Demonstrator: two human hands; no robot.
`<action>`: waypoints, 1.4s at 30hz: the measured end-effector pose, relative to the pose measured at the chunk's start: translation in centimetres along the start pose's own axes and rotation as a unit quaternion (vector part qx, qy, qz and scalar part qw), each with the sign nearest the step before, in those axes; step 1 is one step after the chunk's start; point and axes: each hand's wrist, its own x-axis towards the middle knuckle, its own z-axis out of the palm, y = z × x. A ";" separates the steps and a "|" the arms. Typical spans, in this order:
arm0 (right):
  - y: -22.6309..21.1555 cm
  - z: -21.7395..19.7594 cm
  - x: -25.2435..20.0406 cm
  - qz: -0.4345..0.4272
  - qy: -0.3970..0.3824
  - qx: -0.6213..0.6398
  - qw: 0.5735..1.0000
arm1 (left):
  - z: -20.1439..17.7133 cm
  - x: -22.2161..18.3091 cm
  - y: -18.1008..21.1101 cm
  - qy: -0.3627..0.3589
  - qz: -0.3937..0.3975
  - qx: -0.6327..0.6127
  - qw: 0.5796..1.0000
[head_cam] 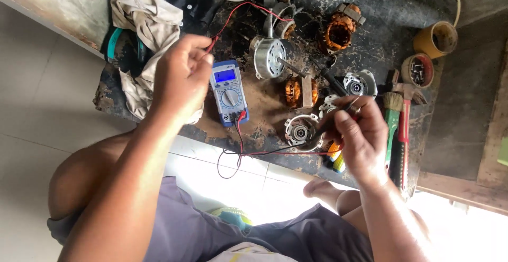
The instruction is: Diagnosing and repairing a disassembled fan motor using a multimeter and hand tools on a low workbench.
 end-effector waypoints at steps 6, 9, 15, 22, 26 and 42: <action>-0.7 -2.0 1.0 -0.030 0.086 0.021 0.996 | 1.0 -1.3 -2.5 -0.081 -0.062 0.202 0.974; 1.0 -4.4 1.7 -0.043 0.130 0.026 0.990 | 1.9 -1.5 -2.3 -0.140 -0.125 0.228 0.955; 1.6 -7.4 2.5 -0.010 0.181 -0.007 0.983 | 4.0 -1.0 -3.7 -0.147 -0.162 0.257 0.941; 6.9 -10.3 2.4 0.161 0.153 -0.231 0.947 | 3.9 -0.3 -3.1 -0.159 -0.212 0.258 0.929; 7.3 -9.8 2.1 0.208 0.102 -0.393 0.890 | 3.9 0.0 -2.1 -0.169 -0.213 0.259 0.927; 8.4 -7.7 0.9 -0.134 0.125 -0.510 0.840 | 5.4 -0.3 -2.3 -0.178 -0.243 0.153 0.941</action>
